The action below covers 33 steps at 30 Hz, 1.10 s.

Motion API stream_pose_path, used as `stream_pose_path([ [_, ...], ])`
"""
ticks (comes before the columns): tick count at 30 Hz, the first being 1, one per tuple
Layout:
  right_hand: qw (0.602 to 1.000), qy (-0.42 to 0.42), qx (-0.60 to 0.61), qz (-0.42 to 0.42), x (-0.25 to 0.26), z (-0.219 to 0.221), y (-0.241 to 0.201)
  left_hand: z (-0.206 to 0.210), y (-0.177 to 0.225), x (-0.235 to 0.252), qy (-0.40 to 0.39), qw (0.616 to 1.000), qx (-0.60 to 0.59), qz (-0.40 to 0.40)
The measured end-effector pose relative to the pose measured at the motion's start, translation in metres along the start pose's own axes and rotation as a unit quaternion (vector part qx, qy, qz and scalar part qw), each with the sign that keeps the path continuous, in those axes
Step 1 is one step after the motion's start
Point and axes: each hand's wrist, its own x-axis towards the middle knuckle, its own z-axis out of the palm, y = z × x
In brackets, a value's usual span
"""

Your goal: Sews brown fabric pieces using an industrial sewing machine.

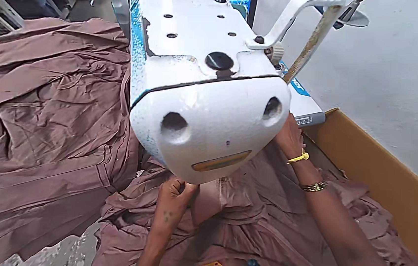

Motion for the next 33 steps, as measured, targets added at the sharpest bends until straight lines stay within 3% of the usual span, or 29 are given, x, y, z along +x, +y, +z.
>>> stream_pose_path([
  [5,0.993,0.056,0.105,-0.007,-0.014,-0.006,0.01,-0.001,0.004,0.002,-0.008,1.0,0.007,0.005],
  [10,0.98,0.087,0.168,-0.061,-0.018,-0.035,-0.057,-0.001,0.007,-0.009,0.03,0.989,0.142,0.032],
  [12,0.972,0.081,0.19,-0.109,-0.021,-0.038,-0.087,-0.005,0.003,-0.016,0.005,0.985,0.144,0.099],
  [15,0.958,0.073,0.179,-0.212,-0.034,-0.038,-0.121,-0.025,-0.005,-0.034,-0.054,0.948,0.146,0.277],
  [16,0.951,0.079,0.159,-0.254,-0.043,-0.037,-0.131,-0.032,-0.014,-0.039,-0.085,0.954,0.095,0.27],
  [19,0.925,0.128,0.06,-0.352,-0.057,-0.031,-0.159,-0.041,-0.031,-0.046,-0.162,0.976,-0.098,0.108],
  [22,0.937,0.135,0.073,-0.313,-0.057,-0.03,-0.168,-0.022,-0.008,-0.047,-0.13,0.983,-0.132,0.011],
  [23,0.942,0.125,0.113,-0.291,-0.061,-0.032,-0.166,-0.016,-0.004,-0.049,-0.109,0.989,-0.101,0.027],
  [25,0.931,0.055,0.256,-0.253,-0.069,-0.04,-0.158,-0.009,0.0,-0.051,-0.057,0.987,0.008,0.151],
  [26,0.907,-0.01,0.344,-0.242,-0.073,-0.044,-0.155,-0.009,0.003,-0.053,-0.04,0.971,0.051,0.231],
  [27,0.858,-0.105,0.441,-0.241,-0.077,-0.047,-0.153,-0.011,0.008,-0.054,-0.039,0.95,0.07,0.302],
  [29,0.67,-0.311,0.618,-0.271,-0.079,-0.047,-0.149,-0.023,0.014,-0.049,-0.04,0.914,0.055,0.4],
  [30,0.581,-0.373,0.666,-0.283,-0.079,-0.045,-0.147,-0.031,0.014,-0.044,-0.029,0.905,0.047,0.422],
  [31,0.534,-0.396,0.694,-0.276,-0.079,-0.043,-0.145,-0.04,0.012,-0.038,0.0,0.902,0.051,0.428],
  [32,0.535,-0.388,0.711,-0.241,-0.08,-0.041,-0.139,-0.049,0.007,-0.033,0.028,0.906,0.066,0.418],
  [33,0.569,-0.361,0.716,-0.184,-0.081,-0.038,-0.132,-0.057,-0.001,-0.027,0.056,0.913,0.082,0.395],
])
